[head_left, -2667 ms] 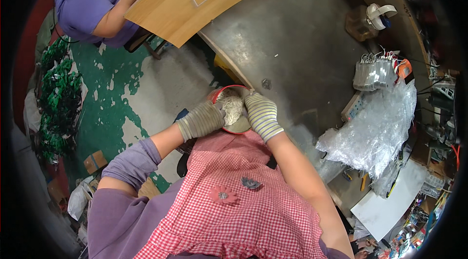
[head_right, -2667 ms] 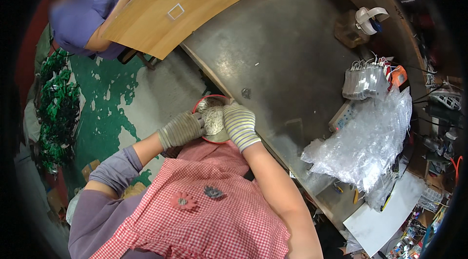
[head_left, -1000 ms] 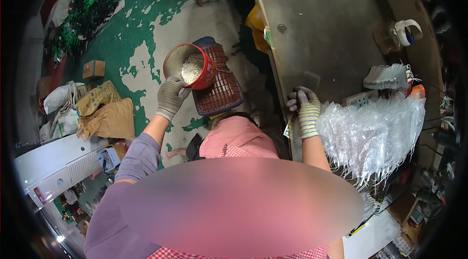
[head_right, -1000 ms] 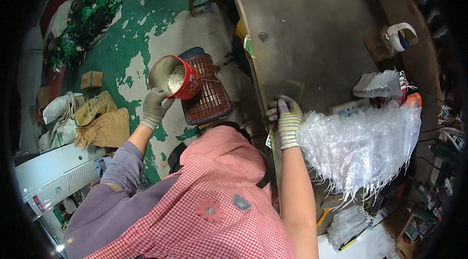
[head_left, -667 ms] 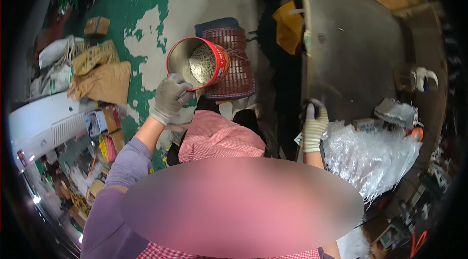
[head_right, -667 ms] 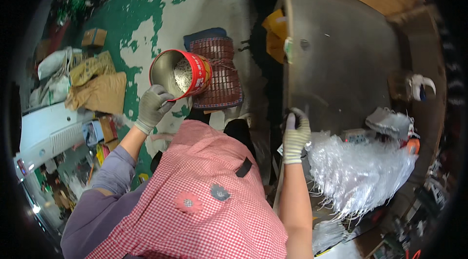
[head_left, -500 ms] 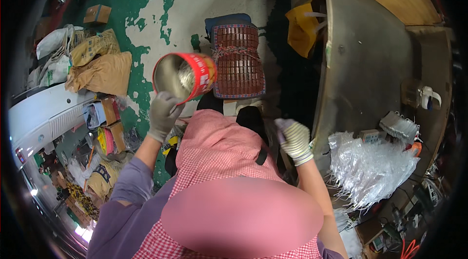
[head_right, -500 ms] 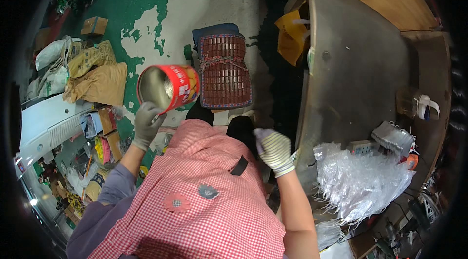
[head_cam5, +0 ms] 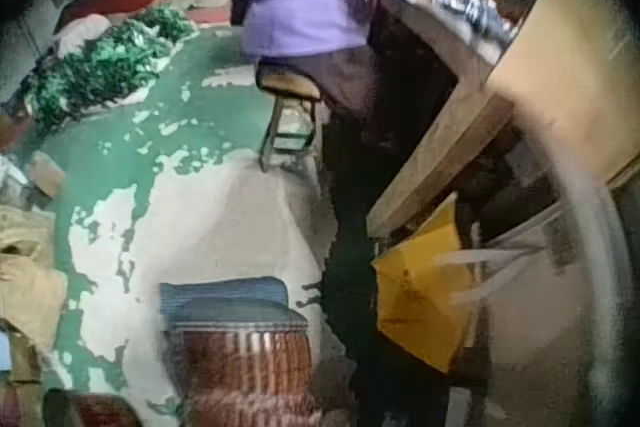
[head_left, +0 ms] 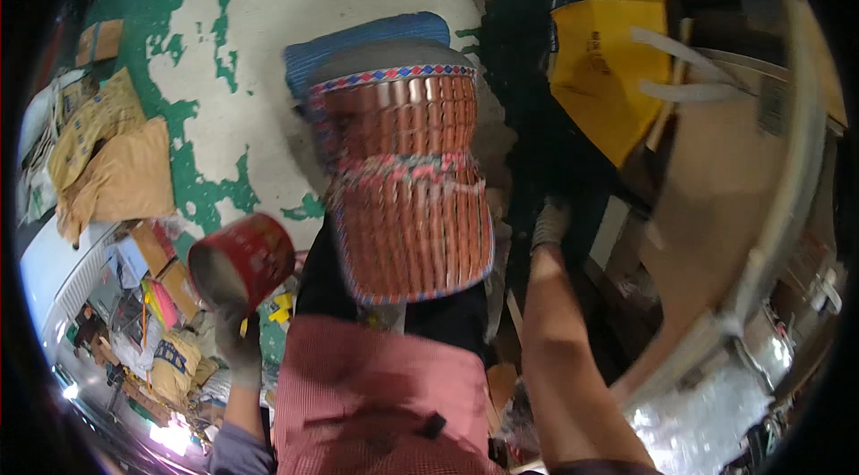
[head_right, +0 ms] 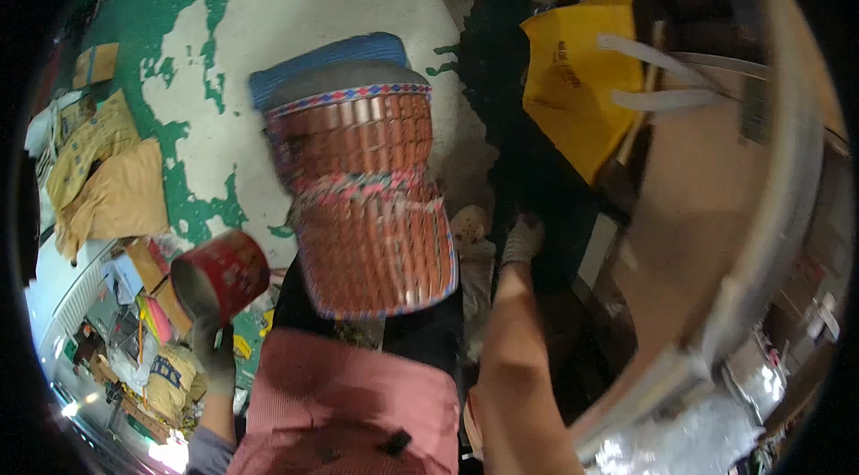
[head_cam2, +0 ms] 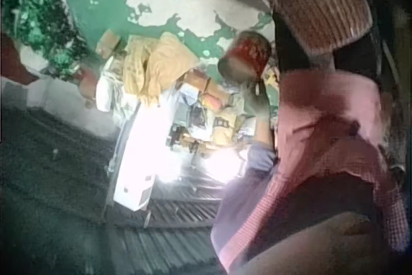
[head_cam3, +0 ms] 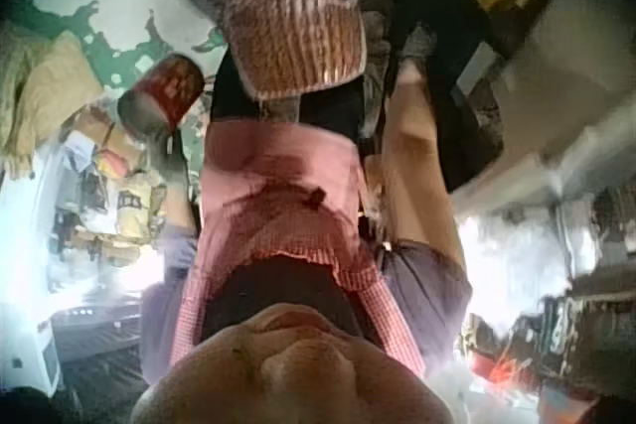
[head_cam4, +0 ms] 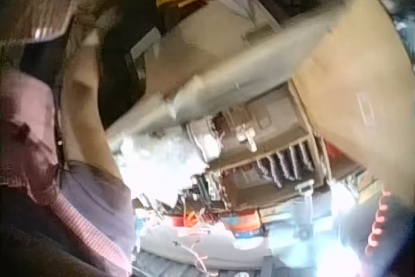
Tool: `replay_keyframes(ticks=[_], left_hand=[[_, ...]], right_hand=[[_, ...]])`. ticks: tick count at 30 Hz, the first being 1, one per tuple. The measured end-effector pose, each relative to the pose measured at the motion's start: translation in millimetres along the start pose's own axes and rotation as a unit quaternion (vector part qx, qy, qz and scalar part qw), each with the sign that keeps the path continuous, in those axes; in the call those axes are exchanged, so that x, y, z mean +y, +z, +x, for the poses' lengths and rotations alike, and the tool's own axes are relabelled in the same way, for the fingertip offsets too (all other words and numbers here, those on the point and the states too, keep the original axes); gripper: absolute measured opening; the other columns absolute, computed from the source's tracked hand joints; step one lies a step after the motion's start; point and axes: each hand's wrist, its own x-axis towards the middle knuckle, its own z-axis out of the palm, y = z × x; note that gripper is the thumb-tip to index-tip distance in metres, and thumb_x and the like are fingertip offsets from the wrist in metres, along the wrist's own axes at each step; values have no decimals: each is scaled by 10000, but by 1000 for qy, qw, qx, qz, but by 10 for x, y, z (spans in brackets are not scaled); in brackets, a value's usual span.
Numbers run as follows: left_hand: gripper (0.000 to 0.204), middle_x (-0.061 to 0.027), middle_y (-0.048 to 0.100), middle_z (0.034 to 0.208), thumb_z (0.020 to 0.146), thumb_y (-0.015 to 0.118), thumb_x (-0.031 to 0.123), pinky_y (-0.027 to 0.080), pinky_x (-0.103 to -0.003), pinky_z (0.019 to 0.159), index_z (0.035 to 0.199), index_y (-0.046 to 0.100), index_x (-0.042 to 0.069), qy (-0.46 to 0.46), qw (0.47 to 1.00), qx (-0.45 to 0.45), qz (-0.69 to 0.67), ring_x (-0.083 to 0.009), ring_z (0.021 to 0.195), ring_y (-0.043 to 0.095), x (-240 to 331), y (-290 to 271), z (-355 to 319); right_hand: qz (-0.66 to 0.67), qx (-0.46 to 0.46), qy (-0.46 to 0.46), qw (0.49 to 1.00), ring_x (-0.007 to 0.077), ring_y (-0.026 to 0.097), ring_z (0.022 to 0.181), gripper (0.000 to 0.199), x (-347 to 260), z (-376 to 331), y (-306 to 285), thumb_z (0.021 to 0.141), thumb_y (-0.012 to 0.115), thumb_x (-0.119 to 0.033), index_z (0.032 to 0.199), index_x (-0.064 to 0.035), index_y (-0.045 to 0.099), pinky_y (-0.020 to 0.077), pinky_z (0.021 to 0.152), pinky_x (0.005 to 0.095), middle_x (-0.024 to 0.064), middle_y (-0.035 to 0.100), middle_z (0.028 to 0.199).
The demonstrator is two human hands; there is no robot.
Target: Manually assembling electrical components by inserting wires and securing small parts.
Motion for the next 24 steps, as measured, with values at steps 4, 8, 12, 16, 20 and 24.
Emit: replay_keyframes(ticks=[4, 8, 12, 16, 20, 24], left_hand=[[167, -136, 664, 1031, 820, 721, 12, 453, -394, 948, 975, 662, -4, -142, 989, -38, -16, -279, 1011, 606, -391, 609, -253], [115, -146, 659, 1028, 831, 690, -8, 463, -383, 970, 946, 681, -9, -222, 969, -41, 100, -285, 1048, 606, -470, 1097, -364], [108, -143, 661, 1029, 850, 670, 13, 464, -385, 968, 956, 680, -8, -239, 969, -60, 34, -284, 1044, 607, -491, 1820, -401], [109, -140, 664, 1030, 868, 650, 35, 465, -386, 966, 965, 678, -7, -261, 962, -51, 56, -282, 1039, 609, -406, 1713, -465], [117, -136, 666, 1031, 887, 630, 56, 466, -388, 964, 974, 677, -6, -281, 955, -45, -88, -280, 1035, 610, -664, 2436, -582], [131, -133, 668, 1033, 905, 610, 77, 467, -390, 962, 983, 676, -5, -290, 953, -45, -81, -279, 1031, 611, -758, 2138, -511]], right_hand=[[-219, 31, -25, 975, 199, 644, 715, 284, 511, 1532, 402, 915, 649, -152, 1162, -23, 593, 556, 669, 349, 74, 664, 925], [-214, 7, -3, 977, 266, 610, 985, 360, 635, 2359, 715, 899, 621, -207, 1207, -22, 603, 490, 869, 388, 139, 640, 1122], [-401, -79, -136, 903, 305, 553, 1251, 368, 770, 3302, 547, 949, 565, -215, 1246, -4, 613, 442, 1026, 414, 193, 590, 1340], [-277, -140, -138, 941, 314, 525, 1278, 373, 1130, 3179, 1145, 972, 546, -250, 1255, -15, 609, 412, 1055, 431, 175, 569, 1376], [-384, 80, -437, 809, 211, 656, 999, 299, 1266, 4680, 423, 873, 619, -133, 1149, -30, 667, 485, 906, 339, 135, 706, 1092], [-400, 124, -388, 821, 234, 623, 1113, 340, 1469, 4112, 818, 895, 647, -179, 1197, -22, 637, 472, 962, 379, 154, 654, 1241]])
